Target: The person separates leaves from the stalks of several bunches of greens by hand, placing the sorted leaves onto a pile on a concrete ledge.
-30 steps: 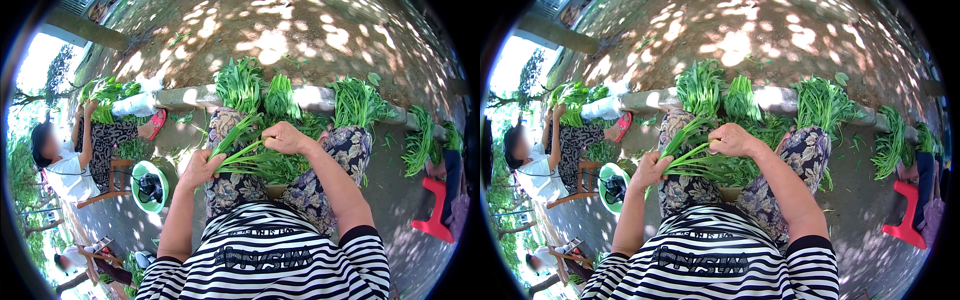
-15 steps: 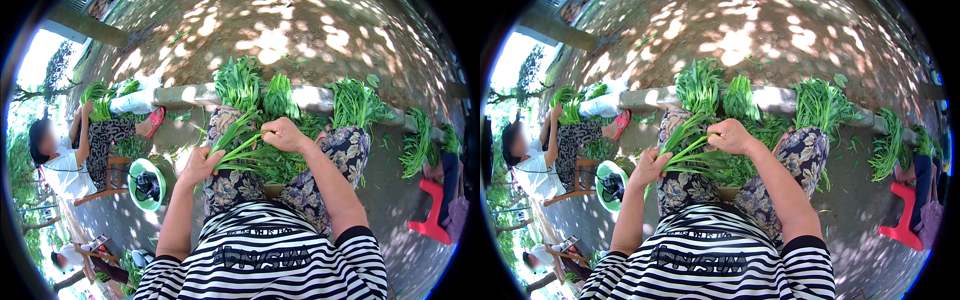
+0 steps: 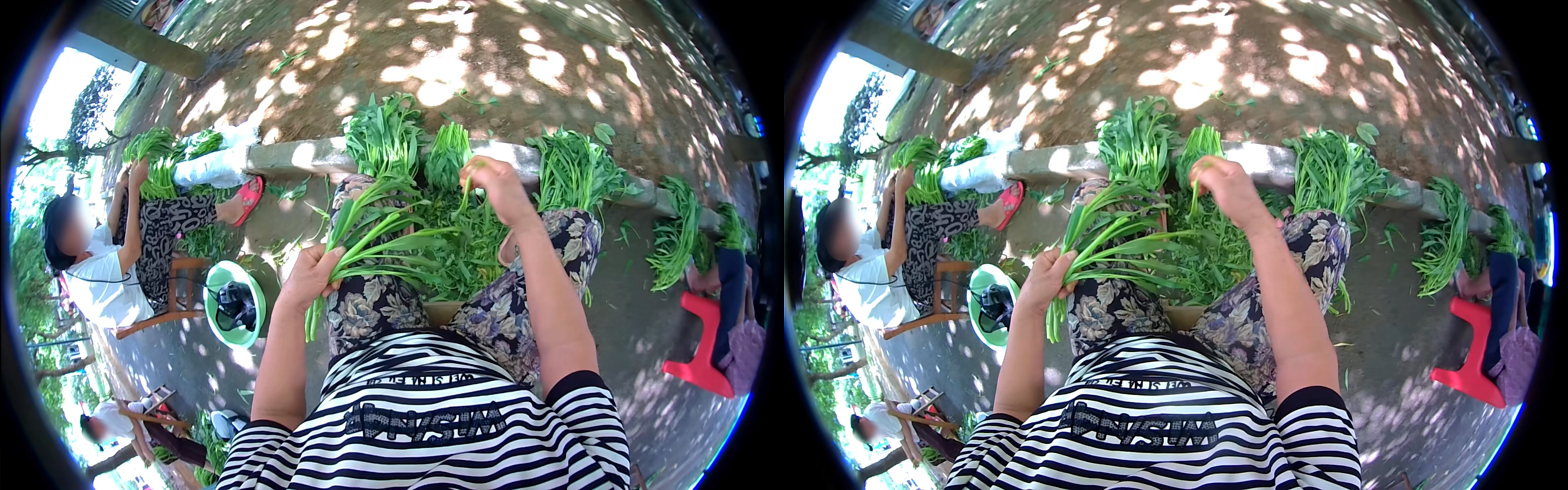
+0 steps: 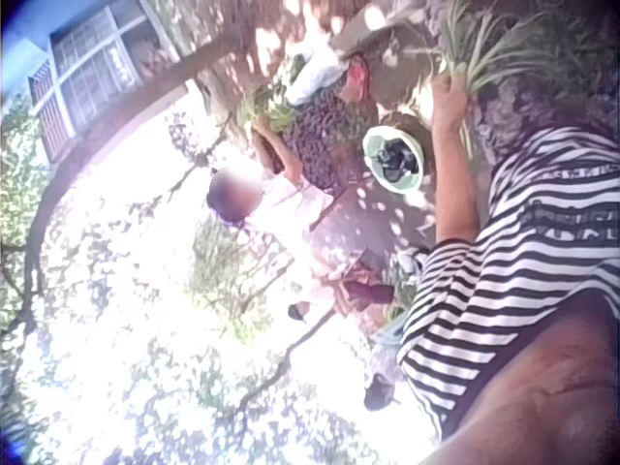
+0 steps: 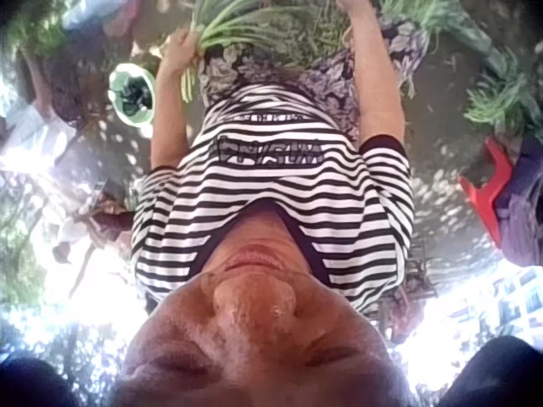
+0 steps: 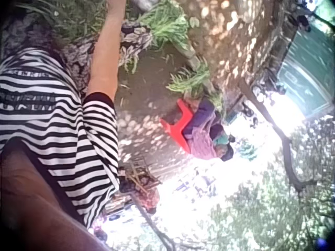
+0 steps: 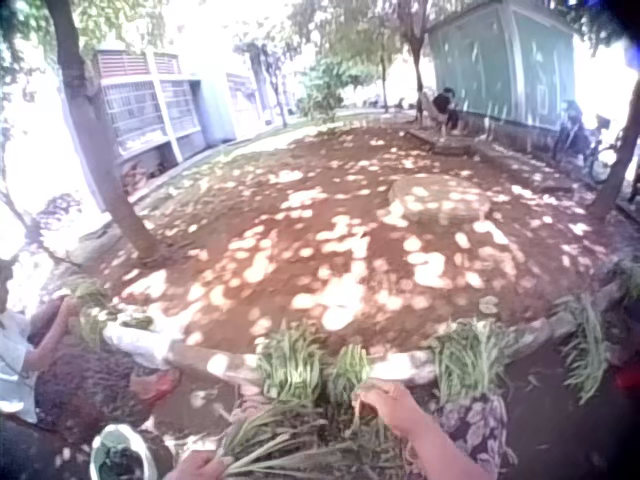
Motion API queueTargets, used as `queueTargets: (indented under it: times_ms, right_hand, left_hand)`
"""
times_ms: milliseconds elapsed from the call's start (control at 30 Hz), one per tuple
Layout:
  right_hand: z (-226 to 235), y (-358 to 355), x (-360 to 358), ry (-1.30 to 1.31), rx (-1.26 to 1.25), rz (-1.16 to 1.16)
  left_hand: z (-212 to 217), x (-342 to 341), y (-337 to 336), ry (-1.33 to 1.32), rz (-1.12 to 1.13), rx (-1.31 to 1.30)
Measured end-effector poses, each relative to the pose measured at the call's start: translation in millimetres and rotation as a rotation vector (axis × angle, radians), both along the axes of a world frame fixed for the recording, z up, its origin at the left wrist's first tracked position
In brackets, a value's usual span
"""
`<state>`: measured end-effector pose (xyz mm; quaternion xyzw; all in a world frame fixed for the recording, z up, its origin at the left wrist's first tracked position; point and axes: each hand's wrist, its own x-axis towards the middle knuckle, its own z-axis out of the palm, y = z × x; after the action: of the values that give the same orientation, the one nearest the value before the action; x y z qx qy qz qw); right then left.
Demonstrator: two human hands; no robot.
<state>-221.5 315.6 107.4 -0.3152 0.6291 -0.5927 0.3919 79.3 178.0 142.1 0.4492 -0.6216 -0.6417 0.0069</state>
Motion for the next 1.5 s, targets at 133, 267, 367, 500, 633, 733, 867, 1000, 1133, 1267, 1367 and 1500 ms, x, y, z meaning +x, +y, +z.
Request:
queueTargets:
  times_ms: [133, 267, 367, 500, 633, 733, 867, 1000, 1133, 1267, 1367, 1500]
  right_hand:
    - [-2.9, 10.9, -17.4, -0.56, -0.353, -0.117]
    - [10.1, 14.1, -16.9, -0.685, -0.391, -0.306]
    - [10.6, 24.8, -31.5, -0.751, -0.468, -0.279]
    - [12.0, 33.9, -39.2, -0.712, -0.478, -0.323]
    - [11.7, 31.3, -33.6, -0.708, -0.381, -0.305]
    - [12.8, 25.7, -23.8, -0.668, -0.299, -0.296]
    - [2.2, 18.3, -15.6, -0.808, -0.188, -0.159]
    - [-5.8, 7.1, -5.6, -0.596, -0.046, 0.008]
    - [-15.1, -1.6, 4.2, 0.056, 0.061, 0.076]
    - [-20.7, -7.6, 10.7, 0.409, -0.016, 0.318]
    - [-19.6, -11.1, 17.8, 0.548, 0.025, 0.473]
    - [-29.4, -13.3, 25.6, 0.681, 0.06, 0.513]
  left_hand:
    - [-6.4, 3.8, -0.4, 0.071, 0.087, 0.046]
    - [-8.2, 6.8, -0.5, 0.129, 0.079, 0.06]
    - [-13.3, 12.1, 0.8, 0.218, 0.071, 0.051]
    - [-11.3, 14.2, 2.1, 0.314, 0.007, 0.006]
    - [-13.9, 15.5, 0.2, 0.285, -0.009, 0.03]
    - [-15.0, 15.5, -1.6, 0.25, 0.011, 0.072]
    - [-15.8, 14.3, -3.8, 0.228, 0.011, 0.089]
    - [-16.3, 14.5, -6.6, 0.209, 0.002, 0.099]
    - [-14.0, 11.8, -7.0, 0.214, -0.016, 0.115]
    - [-9.4, 10.3, -8.7, 0.188, -0.048, 0.133]
    - [-7.6, 9.8, -8.9, 0.18, -0.05, 0.138]
    - [-7.7, 8.6, -8.4, 0.18, -0.041, 0.135]
